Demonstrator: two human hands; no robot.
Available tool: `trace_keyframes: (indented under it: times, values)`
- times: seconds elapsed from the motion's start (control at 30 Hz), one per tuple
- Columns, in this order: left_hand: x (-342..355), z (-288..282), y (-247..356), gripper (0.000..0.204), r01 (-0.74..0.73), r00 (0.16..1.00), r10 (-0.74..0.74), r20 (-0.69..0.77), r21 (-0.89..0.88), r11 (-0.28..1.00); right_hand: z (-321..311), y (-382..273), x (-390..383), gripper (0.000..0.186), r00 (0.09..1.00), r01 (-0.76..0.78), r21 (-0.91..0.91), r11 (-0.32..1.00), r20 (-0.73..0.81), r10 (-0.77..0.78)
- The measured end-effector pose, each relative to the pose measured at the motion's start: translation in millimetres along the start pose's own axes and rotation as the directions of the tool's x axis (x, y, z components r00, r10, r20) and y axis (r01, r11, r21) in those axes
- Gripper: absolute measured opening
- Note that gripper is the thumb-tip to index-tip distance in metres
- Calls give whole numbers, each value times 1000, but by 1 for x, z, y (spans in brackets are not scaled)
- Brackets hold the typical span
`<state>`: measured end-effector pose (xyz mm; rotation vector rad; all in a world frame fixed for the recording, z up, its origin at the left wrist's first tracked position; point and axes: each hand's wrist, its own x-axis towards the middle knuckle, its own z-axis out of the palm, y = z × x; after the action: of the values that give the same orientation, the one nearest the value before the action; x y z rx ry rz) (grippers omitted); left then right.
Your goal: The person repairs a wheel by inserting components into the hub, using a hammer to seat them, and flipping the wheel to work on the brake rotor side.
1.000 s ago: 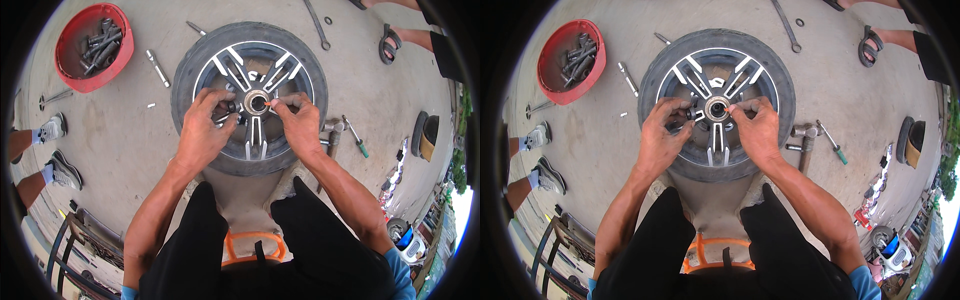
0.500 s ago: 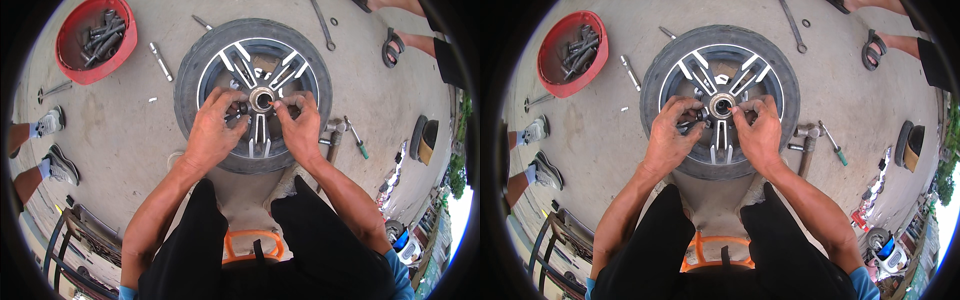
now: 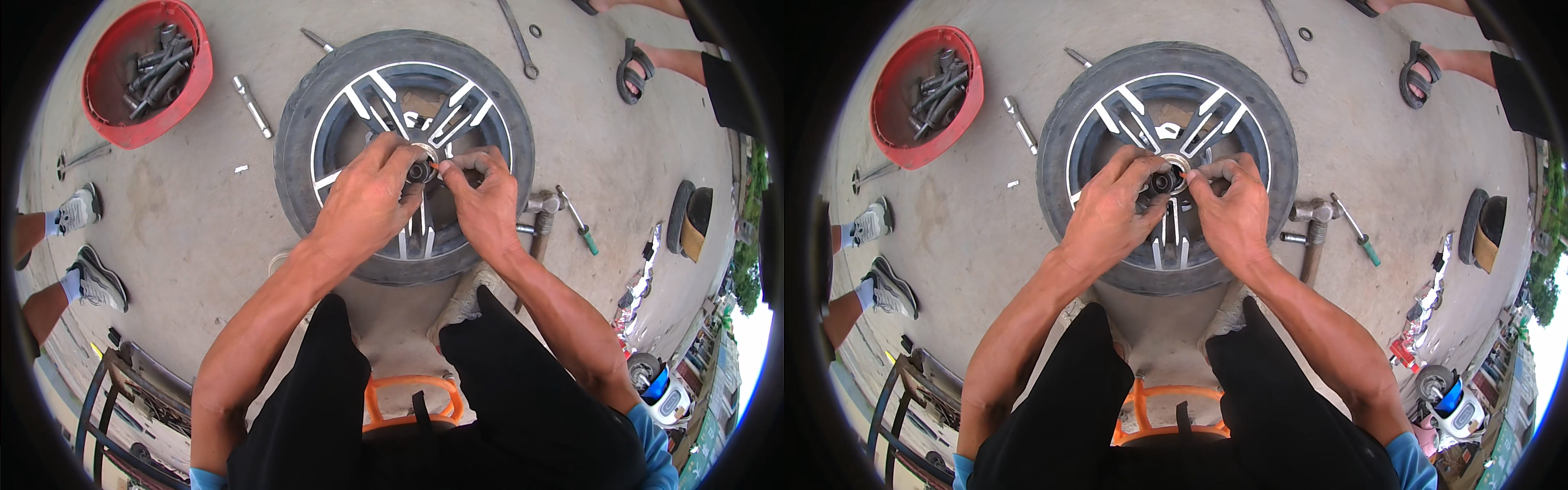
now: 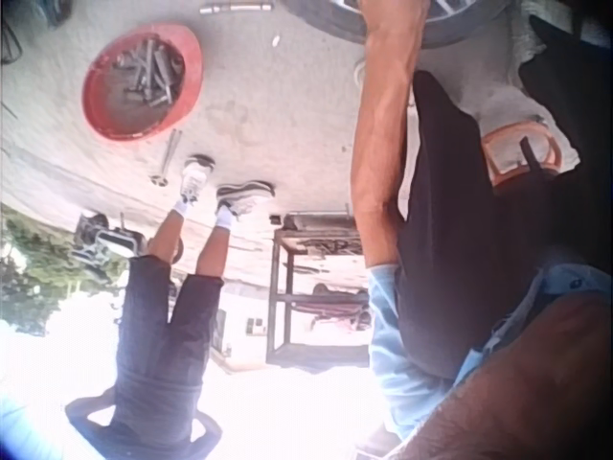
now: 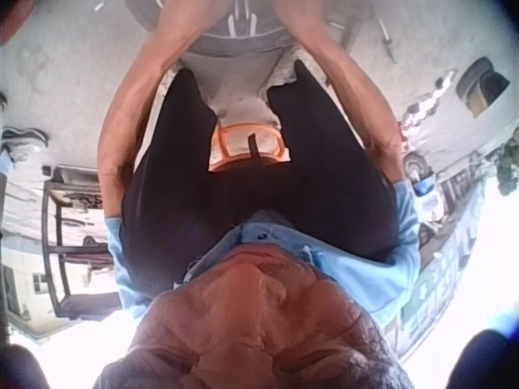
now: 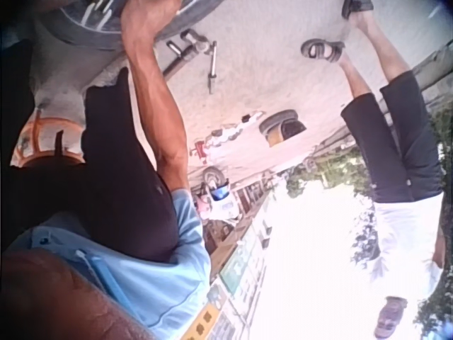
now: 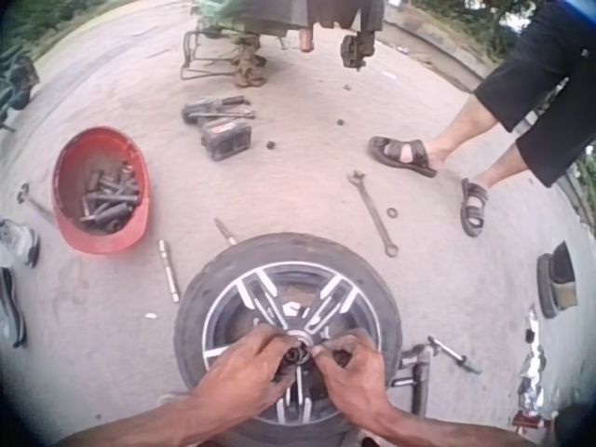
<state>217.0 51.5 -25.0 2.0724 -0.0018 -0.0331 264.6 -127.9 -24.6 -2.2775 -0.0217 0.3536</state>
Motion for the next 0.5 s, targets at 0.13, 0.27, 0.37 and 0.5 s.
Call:
trace_keyframes:
  times: [0.13, 0.27, 0.37, 0.5]
  values:
    - [6, 4, -1, 40, -122, 992, 117, 41, 198, 972, -1, -1, 0, 21, 998, -49, 16, 999, 27, 49]
    - [9, 7, -1, 41, -172, 985, 155, 80, 307, 936, -2, -1, 0, 24, 996, -79, 8, 997, 51, 78]
    - [12, 8, -1, 41, -226, 974, 212, 77, 329, 917, -4, -2, 1, 24, 995, -81, 3, 997, 60, 81]
    - [11, 5, 0, 41, -237, 971, 221, 87, 319, 917, -5, 0, 2, 25, 994, -81, 24, 996, 79, 78]
